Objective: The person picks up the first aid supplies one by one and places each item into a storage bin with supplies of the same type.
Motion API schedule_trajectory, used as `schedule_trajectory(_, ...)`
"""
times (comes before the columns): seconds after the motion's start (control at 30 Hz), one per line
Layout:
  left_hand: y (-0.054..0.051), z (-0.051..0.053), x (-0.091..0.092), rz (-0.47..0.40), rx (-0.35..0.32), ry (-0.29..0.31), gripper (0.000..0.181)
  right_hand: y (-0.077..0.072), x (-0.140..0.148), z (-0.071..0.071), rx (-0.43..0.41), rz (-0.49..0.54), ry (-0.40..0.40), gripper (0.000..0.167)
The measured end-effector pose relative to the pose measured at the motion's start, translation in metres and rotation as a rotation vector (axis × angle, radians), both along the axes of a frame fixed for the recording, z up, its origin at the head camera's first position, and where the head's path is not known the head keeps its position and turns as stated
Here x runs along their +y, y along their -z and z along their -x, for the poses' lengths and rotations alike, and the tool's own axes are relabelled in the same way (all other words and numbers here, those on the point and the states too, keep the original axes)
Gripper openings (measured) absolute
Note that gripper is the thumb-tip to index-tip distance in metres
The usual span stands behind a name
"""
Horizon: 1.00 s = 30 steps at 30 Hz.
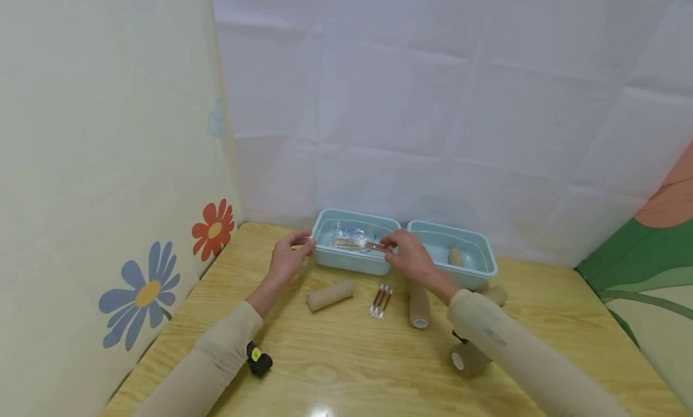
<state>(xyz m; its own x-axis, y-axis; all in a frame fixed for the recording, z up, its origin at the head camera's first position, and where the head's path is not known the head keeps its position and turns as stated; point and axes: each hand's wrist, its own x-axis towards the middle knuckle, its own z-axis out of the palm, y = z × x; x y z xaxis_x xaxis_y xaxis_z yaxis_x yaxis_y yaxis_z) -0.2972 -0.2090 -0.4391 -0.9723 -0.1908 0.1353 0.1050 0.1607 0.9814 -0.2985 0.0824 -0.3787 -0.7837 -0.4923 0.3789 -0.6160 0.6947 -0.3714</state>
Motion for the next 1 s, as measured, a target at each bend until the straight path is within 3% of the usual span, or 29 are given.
schedule_trajectory(0.37,0.000,-0.001,0.000,0.009,0.000,0.003,0.039,0.006,-0.012,0.006,0.024,-0.006,-0.079,0.022)
schedule_trajectory(0.7,-0.001,-0.003,0.000,0.005,0.000,0.007,0.040,0.008,-0.019,0.007,-0.062,0.043,-0.065,0.023)
schedule_trajectory(1.0,-0.002,-0.004,0.000,0.016,-0.002,0.002,0.040,0.007,-0.015,0.004,-0.059,0.046,-0.098,0.025)
